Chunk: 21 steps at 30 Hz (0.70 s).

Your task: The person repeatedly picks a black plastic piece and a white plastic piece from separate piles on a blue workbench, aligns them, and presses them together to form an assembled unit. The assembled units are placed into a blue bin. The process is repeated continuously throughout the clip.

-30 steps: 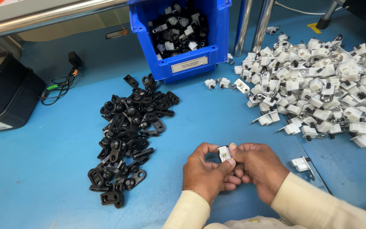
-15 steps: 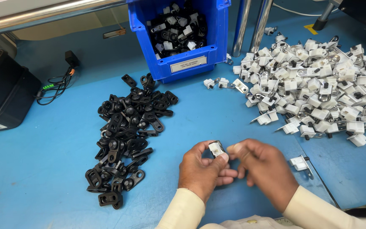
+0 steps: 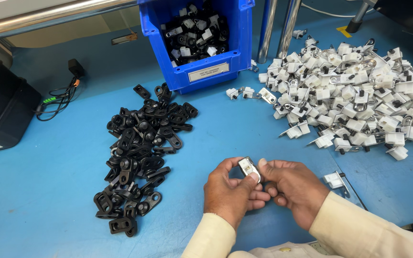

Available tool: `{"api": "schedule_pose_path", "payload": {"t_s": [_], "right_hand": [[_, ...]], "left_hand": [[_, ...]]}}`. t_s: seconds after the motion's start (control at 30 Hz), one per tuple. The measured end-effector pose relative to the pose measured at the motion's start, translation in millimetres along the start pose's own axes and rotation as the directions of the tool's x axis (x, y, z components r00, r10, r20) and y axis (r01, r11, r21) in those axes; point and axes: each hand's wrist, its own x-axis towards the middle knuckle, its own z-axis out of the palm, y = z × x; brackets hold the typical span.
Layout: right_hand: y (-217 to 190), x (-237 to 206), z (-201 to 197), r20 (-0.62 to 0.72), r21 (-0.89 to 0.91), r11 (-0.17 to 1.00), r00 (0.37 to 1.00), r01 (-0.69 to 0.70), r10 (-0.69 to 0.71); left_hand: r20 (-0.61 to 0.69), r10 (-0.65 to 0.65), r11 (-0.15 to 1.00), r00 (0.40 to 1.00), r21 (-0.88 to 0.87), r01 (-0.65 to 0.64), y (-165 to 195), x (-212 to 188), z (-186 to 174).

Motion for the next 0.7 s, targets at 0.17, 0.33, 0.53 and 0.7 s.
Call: {"api": "schedule_pose_path", "payload": {"t_s": [0.17, 0.33, 0.53, 0.7], "right_hand": [[-2, -8, -2, 0.031, -0.063, 0.998, 0.999, -0.015, 0.017], [-8, 4, -3, 0.082, -0.057, 0.998, 0.996, -0.014, 0.019], [6, 0, 13, -0.097, 0.019, 0.999, 0.994, 0.050, -0.048], [4, -14, 8, -0.043, -0.060, 0.985, 0.985, 0.163, -0.166]], "left_hand": [[0.001, -0.007, 1.000, 1.000, -0.006, 0.007, -1, -1, -2], [-0.002, 0.064, 0.997, 0.998, 0.037, -0.064, -4, -1, 0], [-0.092, 0.093, 0.994, 0.991, 0.059, -0.088, -9, -3, 5], [-0.077, 0.030, 0.999, 0.997, -0.010, -0.031, -8, -1, 3]]}}
